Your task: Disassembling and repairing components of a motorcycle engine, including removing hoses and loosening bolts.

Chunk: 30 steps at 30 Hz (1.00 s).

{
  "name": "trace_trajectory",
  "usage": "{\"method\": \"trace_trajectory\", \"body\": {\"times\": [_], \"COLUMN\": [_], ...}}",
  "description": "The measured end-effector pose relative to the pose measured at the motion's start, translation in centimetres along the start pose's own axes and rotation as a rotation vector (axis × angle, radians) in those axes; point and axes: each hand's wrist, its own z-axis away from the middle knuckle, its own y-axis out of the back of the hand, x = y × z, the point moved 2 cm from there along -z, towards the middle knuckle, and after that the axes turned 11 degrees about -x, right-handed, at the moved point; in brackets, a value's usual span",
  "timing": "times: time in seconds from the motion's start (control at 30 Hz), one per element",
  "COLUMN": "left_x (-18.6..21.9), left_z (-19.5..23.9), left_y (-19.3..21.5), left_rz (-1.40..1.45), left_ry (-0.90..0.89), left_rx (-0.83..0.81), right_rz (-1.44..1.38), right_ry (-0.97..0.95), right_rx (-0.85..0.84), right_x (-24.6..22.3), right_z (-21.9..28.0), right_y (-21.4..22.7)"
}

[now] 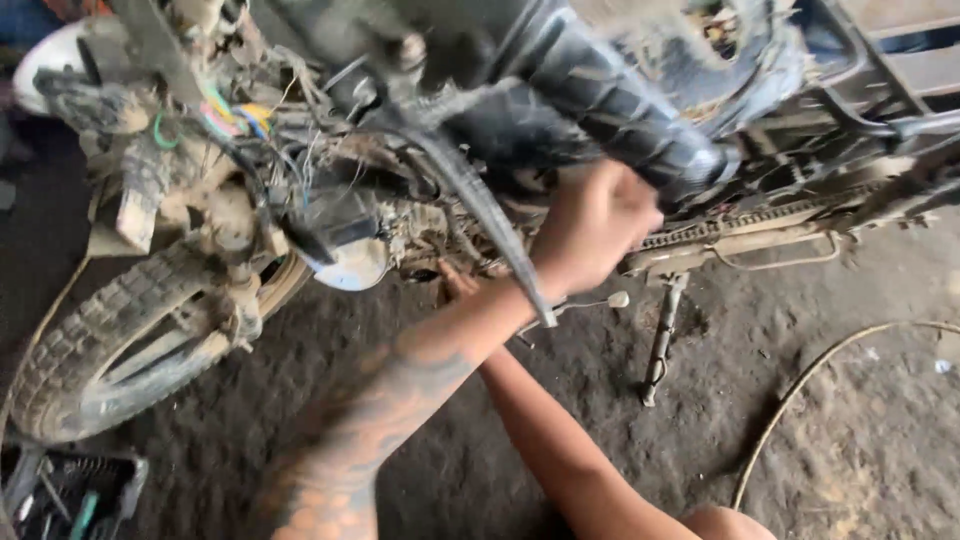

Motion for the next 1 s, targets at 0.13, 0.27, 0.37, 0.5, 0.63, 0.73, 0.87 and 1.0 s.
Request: {"method": "trace_trajectory", "body": {"times": [0.13, 0.27, 0.37, 0.5, 0.63, 0.73, 0.87, 1.0], "left_x": [-4.2, -10.4, -7.4, -2.6, 2.9, 9.1, 10.1, 10.2], "left_z": [9.1, 11.4, 10.5, 8.7, 6.1, 0.1, -0.3, -0.3], "left_y": [3.9, 8.9, 9.8, 6.4, 3.4, 3.2, 0.8, -0.4], "left_rz": [-0.474, -0.556, 0.054, 0.471, 0.744, 0.909, 0.759, 0.537], "left_ry": [0.008, -0.215, 0.076, 0.071, 0.05, -0.064, -0.116, -0.21], "left_rx": [-0.196, 0.079, 0.162, 0.145, 0.055, 0.217, 0.101, 0.052], "right_rz": [0.023, 0.048, 0.06, 0.056, 0.061, 0.052, 0.052, 0.008], "right_ry": [0.038, 0.083, 0.084, 0.08, 0.08, 0.072, 0.046, 0.069], "right_rx": [-0.073, -0.09, -0.078, -0.019, 0.016, 0.048, 0.143, 0.187], "right_x": [-0.3, 0.1, -0.5, -0.7, -2.2, -1.6, 0.2, 1.1], "right_z": [0.9, -0.1, -0.7, -3.0, -2.9, -3.0, -3.8, -4.2], "right_y": [1.0, -0.3, 0.2, 1.1, 1.3, 2.0, 4.7, 6.3]}}
